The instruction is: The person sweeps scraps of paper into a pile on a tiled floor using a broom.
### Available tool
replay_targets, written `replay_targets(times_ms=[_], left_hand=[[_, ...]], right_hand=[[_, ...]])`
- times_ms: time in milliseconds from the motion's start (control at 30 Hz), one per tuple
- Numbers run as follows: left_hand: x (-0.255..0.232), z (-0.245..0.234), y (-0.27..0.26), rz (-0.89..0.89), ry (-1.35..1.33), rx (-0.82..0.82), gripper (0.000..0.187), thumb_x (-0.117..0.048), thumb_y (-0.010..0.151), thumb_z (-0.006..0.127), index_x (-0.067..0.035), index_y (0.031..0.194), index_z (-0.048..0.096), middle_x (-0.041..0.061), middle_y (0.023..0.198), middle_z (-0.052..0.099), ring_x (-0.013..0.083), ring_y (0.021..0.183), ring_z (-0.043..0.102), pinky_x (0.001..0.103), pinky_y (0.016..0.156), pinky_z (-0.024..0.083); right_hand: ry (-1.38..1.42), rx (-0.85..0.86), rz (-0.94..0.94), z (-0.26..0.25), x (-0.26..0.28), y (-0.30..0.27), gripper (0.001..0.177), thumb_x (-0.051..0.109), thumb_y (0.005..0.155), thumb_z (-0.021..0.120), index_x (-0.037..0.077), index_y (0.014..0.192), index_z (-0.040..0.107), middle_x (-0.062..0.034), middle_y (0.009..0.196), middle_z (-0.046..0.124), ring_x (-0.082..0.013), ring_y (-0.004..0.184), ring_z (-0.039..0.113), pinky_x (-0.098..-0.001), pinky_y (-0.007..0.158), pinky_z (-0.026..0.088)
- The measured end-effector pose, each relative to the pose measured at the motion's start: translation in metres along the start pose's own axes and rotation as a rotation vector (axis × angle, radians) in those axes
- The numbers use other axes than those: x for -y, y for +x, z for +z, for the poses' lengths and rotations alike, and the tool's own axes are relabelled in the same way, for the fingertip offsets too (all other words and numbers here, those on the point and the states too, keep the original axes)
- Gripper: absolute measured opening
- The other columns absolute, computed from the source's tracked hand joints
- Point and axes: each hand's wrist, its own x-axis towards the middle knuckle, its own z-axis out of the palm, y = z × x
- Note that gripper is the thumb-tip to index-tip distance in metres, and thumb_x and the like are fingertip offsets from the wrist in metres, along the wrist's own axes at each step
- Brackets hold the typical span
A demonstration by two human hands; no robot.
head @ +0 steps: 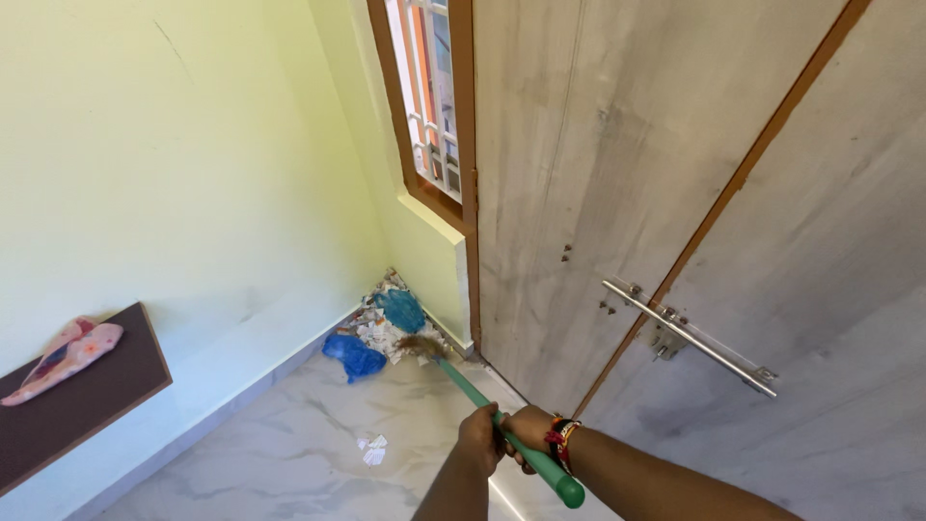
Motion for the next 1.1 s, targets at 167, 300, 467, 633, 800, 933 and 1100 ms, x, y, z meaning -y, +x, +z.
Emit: replay_targets(times_ms=[167,300,467,633,800,933,1100], left_hand=[[-0.028,0.001,-0.037,0.13,0.021,-0.067,0.024,-0.027,0.094,0.064,-0.006,0.104,0.066,0.007,0.088,0.069,0.0185,0.072,0.059,0.032,0.062,0.047],[-0.043,-0.012,-0.05,0.212,-0.081,-0.089,0.023,-0.023,0.091,0.066,-0.003,0.102,0.064,0.011,0.087,0.069,0.0199,0.071,0.063,0.032,0.063,0.049],[-0.047,-0.045,-0.049,0.377,-0.002,-0.141,0.028,-0.022,0.086,0.066,0.005,0.093,0.062,0.012,0.074,0.062,0.0217,0.061,0.053,0.035,0.056,0.041],[-0.036,-0.072,-0.057,0.438,-0.029,-0.24,0.032,-0.018,0.085,0.071,0.008,0.099,0.058,0.014,0.075,0.06,0.0232,0.063,0.055,0.037,0.06,0.047],[-0.031,-0.078,-0.083,0.414,-0.1,-0.334,0.044,-0.016,0.083,0.072,0.001,0.118,0.051,0.015,0.081,0.064,0.0215,0.068,0.059,0.035,0.066,0.05],[-0.028,-0.08,-0.084,0.454,-0.142,-0.357,0.036,-0.012,0.082,0.07,0.002,0.111,0.053,0.016,0.079,0.063,0.024,0.067,0.059,0.037,0.065,0.05],[-0.027,-0.084,-0.08,0.475,-0.19,-0.311,0.022,-0.013,0.083,0.066,0.007,0.085,0.059,0.014,0.072,0.059,0.0251,0.063,0.053,0.04,0.059,0.044]], right_hand=[[0.104,0.031,-0.114,0.018,0.006,-0.018,0.029,0.033,0.104,0.051,0.006,0.096,0.058,-0.0062,0.068,0.058,-0.0166,0.048,0.052,-0.0351,0.046,0.044],[0.063,0.028,-0.157,0.041,0.014,-0.023,0.03,0.036,0.104,0.049,0.007,0.101,0.057,-0.0059,0.069,0.059,-0.0163,0.048,0.053,-0.0346,0.046,0.044],[0.136,0.102,-0.128,0.075,0.014,-0.022,0.026,0.034,0.103,0.053,0.008,0.099,0.056,-0.0051,0.067,0.058,-0.0159,0.046,0.051,-0.033,0.044,0.04],[0.14,0.11,-0.081,0.102,0.001,-0.016,0.03,0.036,0.103,0.055,0.008,0.095,0.059,-0.0044,0.064,0.058,-0.0154,0.044,0.05,-0.0325,0.042,0.039],[0.101,0.136,-0.104,0.114,-0.007,-0.012,0.029,0.036,0.103,0.055,0.007,0.097,0.059,-0.0043,0.065,0.059,-0.0145,0.043,0.051,-0.0324,0.041,0.039],[0.05,0.162,-0.126,0.112,-0.007,-0.019,0.026,0.035,0.102,0.055,0.009,0.099,0.059,-0.0054,0.065,0.058,-0.0154,0.044,0.052,-0.0336,0.041,0.04],[0.001,0.198,-0.138,0.113,0.0,-0.028,0.028,0.034,0.103,0.053,0.008,0.095,0.059,-0.0053,0.064,0.058,-0.0155,0.044,0.052,-0.0335,0.042,0.04]])
